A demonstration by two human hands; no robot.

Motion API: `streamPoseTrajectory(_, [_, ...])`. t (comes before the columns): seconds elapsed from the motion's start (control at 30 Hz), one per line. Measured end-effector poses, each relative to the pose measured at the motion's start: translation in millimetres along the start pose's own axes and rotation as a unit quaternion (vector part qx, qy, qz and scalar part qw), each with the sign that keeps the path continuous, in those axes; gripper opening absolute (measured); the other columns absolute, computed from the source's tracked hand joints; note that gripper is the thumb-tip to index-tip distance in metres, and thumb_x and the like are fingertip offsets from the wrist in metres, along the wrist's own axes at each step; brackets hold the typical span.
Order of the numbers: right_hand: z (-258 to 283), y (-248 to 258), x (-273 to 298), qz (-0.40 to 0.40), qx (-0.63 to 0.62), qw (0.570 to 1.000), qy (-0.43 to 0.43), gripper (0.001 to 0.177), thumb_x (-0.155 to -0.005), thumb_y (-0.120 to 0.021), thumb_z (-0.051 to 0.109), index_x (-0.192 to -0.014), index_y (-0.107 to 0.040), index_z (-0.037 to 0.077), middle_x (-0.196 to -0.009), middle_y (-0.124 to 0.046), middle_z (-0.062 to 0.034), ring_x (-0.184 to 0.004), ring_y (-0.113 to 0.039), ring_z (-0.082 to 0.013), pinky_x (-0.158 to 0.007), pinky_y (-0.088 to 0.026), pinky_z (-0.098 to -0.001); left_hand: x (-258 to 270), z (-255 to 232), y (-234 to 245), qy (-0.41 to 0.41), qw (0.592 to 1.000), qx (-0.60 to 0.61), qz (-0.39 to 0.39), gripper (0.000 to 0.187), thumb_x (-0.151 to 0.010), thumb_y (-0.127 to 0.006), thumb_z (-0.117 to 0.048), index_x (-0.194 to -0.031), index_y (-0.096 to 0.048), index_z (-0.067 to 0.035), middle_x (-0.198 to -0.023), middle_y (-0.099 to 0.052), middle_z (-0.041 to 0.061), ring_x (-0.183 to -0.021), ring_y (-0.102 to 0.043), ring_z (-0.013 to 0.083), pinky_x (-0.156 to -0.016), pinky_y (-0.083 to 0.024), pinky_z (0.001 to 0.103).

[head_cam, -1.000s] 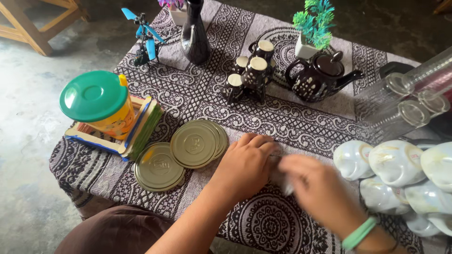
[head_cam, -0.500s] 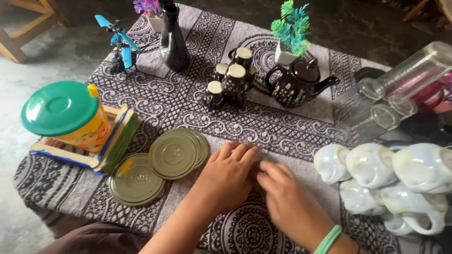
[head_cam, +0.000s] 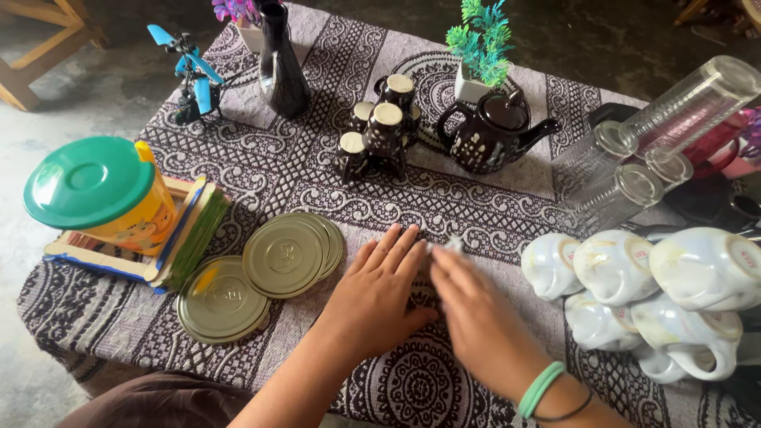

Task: The person wipes various objects, including several metal lids and a black decorative vase, using a white cloth.

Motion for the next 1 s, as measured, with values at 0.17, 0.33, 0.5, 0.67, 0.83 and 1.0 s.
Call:
streamPoseTrajectory(0.17, [-18,5,-5,0.046,-0.076,0.988,-0.125,0.050,-0.093,-0.048,0.004,-0.142,-0.046,-0.005,-0.160,-0.038,-0.0171,-0.141,-0.045,-0.0329,-0.115,-0.038,-0.0391,0,-1,4,0.009,1.000,0.016,0.006,0.104,-0.079,-0.076,-0.049,-0.157,-0.022,-0.009,-0.165,-0.025,0.013,-0.154,-0.016,0.0322,-0.120,-0.014,0.048])
streamPoseTrajectory(0.33, [-34,11,-4,-0.031,-0.077,0.990,-0.116,0.056,-0.091,-0.051,0.005,-0.144,-0.041,-0.010,-0.159,-0.033,-0.0231,-0.145,-0.036,-0.0408,-0.114,-0.034,-0.0436,1,-3,9,0.017,0.999,0.036,0.002,0.106,-0.077,-0.078,-0.049,-0.158,-0.021,-0.011,-0.163,-0.029,0.012,-0.153,-0.018,0.0312,-0.121,-0.016,0.048])
streamPoseTrajectory(0.5, [-30,-7,0,0.024,-0.054,0.995,-0.083,0.058,-0.094,-0.051,0.009,-0.146,-0.035,-0.011,-0.168,-0.024,-0.0250,-0.152,-0.028,-0.0421,-0.120,-0.026,-0.0479,0,-2,8,0.012,0.999,0.040,0.006,0.110,-0.077,-0.080,-0.049,-0.157,-0.017,-0.009,-0.163,-0.028,0.013,-0.153,-0.018,0.0322,-0.121,-0.016,0.049])
streamPoseTrajectory(0.67, [-16,-21,5,0.092,-0.051,0.993,-0.054,0.046,-0.095,-0.044,0.003,-0.141,-0.045,-0.003,-0.164,-0.030,-0.0227,-0.151,-0.031,-0.0360,-0.115,-0.027,-0.0390,1,1,9,0.013,0.999,0.033,0.018,0.113,-0.074,-0.082,-0.046,-0.160,-0.017,-0.012,-0.164,-0.028,0.012,-0.153,-0.018,0.0321,-0.121,-0.017,0.048])
streamPoseTrajectory(0.83, [-35,8,-7,0.002,-0.099,0.988,-0.118,0.061,-0.090,-0.041,-0.004,-0.151,-0.038,-0.004,-0.164,-0.033,-0.0188,-0.149,-0.036,-0.0349,-0.116,-0.028,-0.0396,1,-1,14,0.021,0.998,0.054,0.029,0.116,-0.073,-0.084,-0.048,-0.159,-0.016,-0.011,-0.163,-0.028,0.013,-0.153,-0.017,0.0327,-0.121,-0.016,0.049])
streamPoseTrajectory(1.0, [-32,1,-4,-0.007,-0.071,0.992,-0.106,0.055,-0.089,-0.049,0.000,-0.143,-0.042,-0.012,-0.161,-0.035,-0.0251,-0.146,-0.037,-0.0438,-0.111,-0.033,-0.0442,0,1,12,0.027,0.997,0.066,0.029,0.117,-0.071,-0.085,-0.048,-0.159,-0.017,-0.011,-0.163,-0.028,0.012,-0.154,-0.017,0.0327,-0.121,-0.016,0.050])
Point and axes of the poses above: each hand's wrist, its own x-axis away from the middle knuckle, its own y-axis out of the back of the hand, z = x × y, the point moved 5 cm from there along -x, towards the middle knuckle
